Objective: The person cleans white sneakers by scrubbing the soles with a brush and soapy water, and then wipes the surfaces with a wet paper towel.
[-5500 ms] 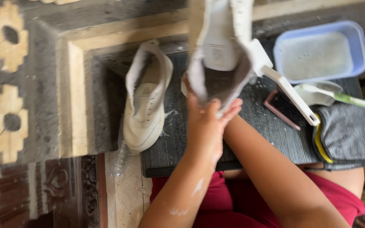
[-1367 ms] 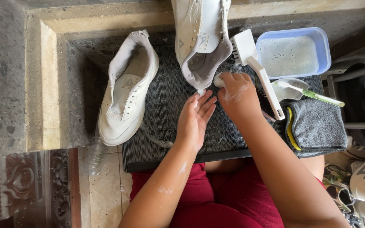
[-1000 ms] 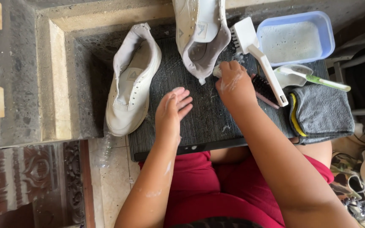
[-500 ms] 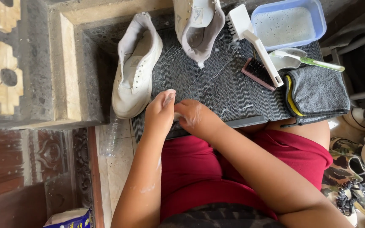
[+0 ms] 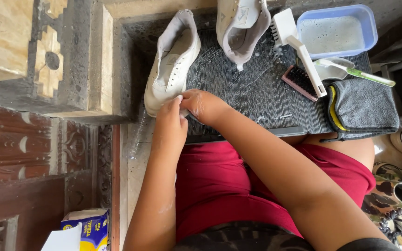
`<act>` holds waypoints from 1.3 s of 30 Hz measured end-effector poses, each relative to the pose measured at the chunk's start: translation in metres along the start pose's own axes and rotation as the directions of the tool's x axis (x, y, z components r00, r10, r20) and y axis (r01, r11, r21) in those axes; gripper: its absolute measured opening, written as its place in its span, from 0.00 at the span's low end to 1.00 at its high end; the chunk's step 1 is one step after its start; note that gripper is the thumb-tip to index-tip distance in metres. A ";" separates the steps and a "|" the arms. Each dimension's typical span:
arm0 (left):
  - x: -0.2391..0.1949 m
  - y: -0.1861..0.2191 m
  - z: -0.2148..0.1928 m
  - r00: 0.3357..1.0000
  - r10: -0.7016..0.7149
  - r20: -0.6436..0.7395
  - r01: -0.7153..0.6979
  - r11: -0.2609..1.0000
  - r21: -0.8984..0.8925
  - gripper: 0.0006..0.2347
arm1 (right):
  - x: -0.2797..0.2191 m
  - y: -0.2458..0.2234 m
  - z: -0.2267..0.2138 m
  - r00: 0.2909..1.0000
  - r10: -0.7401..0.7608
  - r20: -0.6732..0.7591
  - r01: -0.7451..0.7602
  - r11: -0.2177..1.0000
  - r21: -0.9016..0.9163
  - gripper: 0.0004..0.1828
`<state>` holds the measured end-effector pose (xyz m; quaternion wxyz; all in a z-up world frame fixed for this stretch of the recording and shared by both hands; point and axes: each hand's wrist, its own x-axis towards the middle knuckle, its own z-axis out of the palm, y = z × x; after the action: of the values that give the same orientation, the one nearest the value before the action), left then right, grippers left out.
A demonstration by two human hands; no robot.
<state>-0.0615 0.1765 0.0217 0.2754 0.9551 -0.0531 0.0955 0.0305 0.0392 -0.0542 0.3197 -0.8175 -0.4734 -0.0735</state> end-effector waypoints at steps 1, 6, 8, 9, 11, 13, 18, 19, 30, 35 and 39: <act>-0.002 -0.001 0.001 1.000 -0.004 0.000 0.004 1.000 -0.001 0.21 | 0.001 -0.007 -0.007 1.000 -0.001 0.004 0.001 1.000 0.002 0.08; -0.003 -0.001 0.008 0.986 -0.108 0.129 0.121 0.988 -0.100 0.23 | -0.001 -0.020 -0.033 0.974 -0.024 0.224 0.034 0.999 -0.038 0.12; -0.003 0.001 0.011 0.978 -0.126 0.164 0.147 0.981 -0.126 0.21 | -0.002 -0.029 -0.046 0.960 -0.003 0.281 0.028 0.996 -0.086 0.15; -0.004 0.001 0.013 0.969 -0.142 0.203 0.175 0.973 -0.151 0.20 | -0.004 -0.034 -0.052 0.942 0.023 0.336 0.023 0.991 -0.133 0.17; -0.005 0.012 0.010 0.956 -0.144 0.257 0.184 0.973 -0.138 0.19 | -0.018 -0.034 -0.052 0.946 0.028 0.324 0.017 0.991 -0.135 0.16; -0.005 0.023 0.010 0.940 -0.141 0.310 0.187 0.974 -0.124 0.18 | -0.033 -0.035 -0.055 0.950 0.036 0.310 0.009 0.990 -0.141 0.16; -0.003 0.053 0.011 0.916 -0.091 0.390 0.168 0.971 -0.170 0.14 | -0.072 -0.008 -0.049 0.941 0.016 0.338 0.073 0.966 -0.247 0.14; -0.003 0.056 0.014 0.916 -0.085 0.393 0.164 0.971 -0.174 0.14 | -0.076 -0.010 -0.055 0.941 0.022 0.337 0.068 0.965 -0.252 0.14; 0.004 0.099 0.090 0.923 0.058 0.380 0.044 0.966 -0.256 0.16 | -0.138 -0.009 -0.118 0.906 0.251 0.341 -0.118 0.923 -0.367 0.06; 0.009 0.122 0.114 0.916 0.176 0.361 -0.045 0.938 -0.343 0.18 | -0.170 -0.012 -0.150 0.879 0.352 0.322 -0.125 0.821 -0.558 0.08; 0.017 0.132 0.104 0.946 0.256 0.199 -0.146 0.884 -0.443 0.17 | -0.190 -0.023 -0.172 0.932 0.361 0.014 -0.281 0.747 -0.602 0.11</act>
<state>-0.0497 0.0089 0.0068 0.4552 0.8661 -0.2062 -0.0118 -0.0598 -0.1929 0.0103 0.0257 -0.9480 -0.2984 -0.1077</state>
